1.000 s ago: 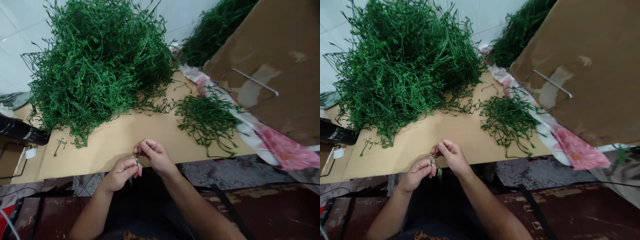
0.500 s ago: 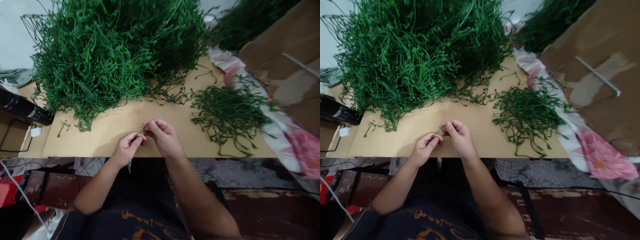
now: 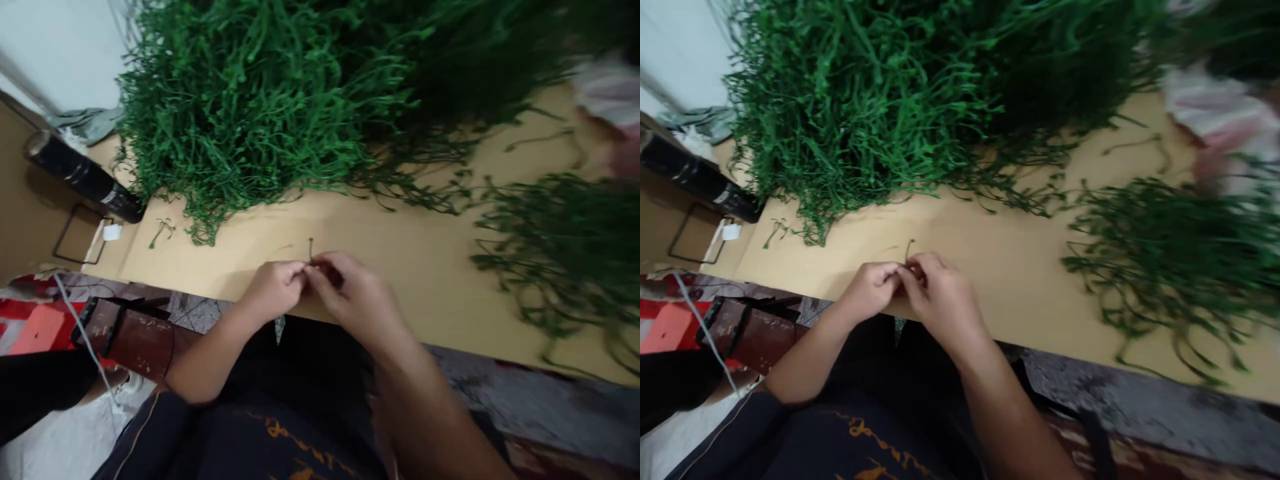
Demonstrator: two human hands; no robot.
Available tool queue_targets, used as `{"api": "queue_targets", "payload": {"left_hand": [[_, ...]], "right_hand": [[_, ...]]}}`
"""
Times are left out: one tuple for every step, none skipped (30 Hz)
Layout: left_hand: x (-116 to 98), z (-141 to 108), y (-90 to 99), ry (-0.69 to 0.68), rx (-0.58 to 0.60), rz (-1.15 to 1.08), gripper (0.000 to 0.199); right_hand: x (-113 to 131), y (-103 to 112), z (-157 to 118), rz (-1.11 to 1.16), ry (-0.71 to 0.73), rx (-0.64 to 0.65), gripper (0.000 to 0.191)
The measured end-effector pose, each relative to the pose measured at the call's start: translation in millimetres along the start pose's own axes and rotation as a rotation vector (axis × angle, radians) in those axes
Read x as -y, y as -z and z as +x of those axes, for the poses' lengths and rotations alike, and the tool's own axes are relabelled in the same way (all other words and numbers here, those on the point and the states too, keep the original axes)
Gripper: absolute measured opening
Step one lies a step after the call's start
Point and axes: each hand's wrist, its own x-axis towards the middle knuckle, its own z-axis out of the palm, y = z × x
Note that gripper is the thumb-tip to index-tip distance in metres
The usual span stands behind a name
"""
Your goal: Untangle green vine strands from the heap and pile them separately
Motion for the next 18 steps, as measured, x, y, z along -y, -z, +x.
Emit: {"api": "queue_targets", "payload": {"left_hand": [[0,-1,0.4,0.01,0.017,0.015,0.023],[0,-1,1.2,0.025,0.036,0.008,0.024],[0,-2,2.2,0.045,0.054,-0.013,0.026],[0,-2,3.4,0.069,0.072,-0.041,0.027],[1,-2,4.5,0.093,0.092,-0.068,0.027],[2,-2,5.4,0.112,0.113,-0.087,0.026],[2,-3,6.1,0.124,0.135,-0.097,0.025],[3,-3,6.5,0.133,0.158,-0.104,0.024],[3,-3,6.9,0.142,0.183,-0.115,0.024],[3,-4,7.4,0.154,0.212,-0.129,0.024],[2,-4,7.9,0.163,0.239,-0.142,0.024],[1,-5,8.7,0.168,0.261,-0.149,0.025],[0,-5,9.7,0.166,0.277,-0.148,0.025],[-2,-6,11.0,0.158,0.285,-0.139,0.025],[-3,-7,12.4,0.151,0.289,-0.127,0.025],[-4,-8,13.9,0.153,0.292,-0.124,0.024],[-5,-8,15.3,0.168,0.302,-0.14,0.024],[-6,-9,16.5,0.19,0.32,-0.172,0.023]], "right_hand": [[-4,-1,0,-0.004,0.021,0.013,0.02],[-7,-2,1,-0.01,0.058,0.016,0.02],[-10,-3,2,-0.017,0.105,0.015,0.019],[-12,-2,2,-0.024,0.156,0.011,0.019],[-13,-2,3,-0.035,0.211,0.01,0.019],[-14,-1,4,-0.051,0.265,0.006,0.019],[-15,1,5,-0.071,0.318,0.005,0.019],[-15,2,5,-0.093,0.364,0.01,0.019],[-15,4,6,-0.111,0.401,0.02,0.019],[-15,5,7,-0.125,0.427,0.033,0.019],[-15,7,7,-0.136,0.443,0.053,0.019],[-15,8,8,-0.143,0.448,0.071,0.019],[-15,10,8,-0.15,0.449,0.088,0.019],[-14,11,9,-0.158,0.449,0.1,0.019],[-13,13,9,-0.165,0.453,0.108,0.02],[-12,14,9,-0.165,0.46,0.116,0.02],[-11,15,9,-0.162,0.47,0.129,0.02],[-10,17,10,-0.158,0.478,0.145,0.02]]}}
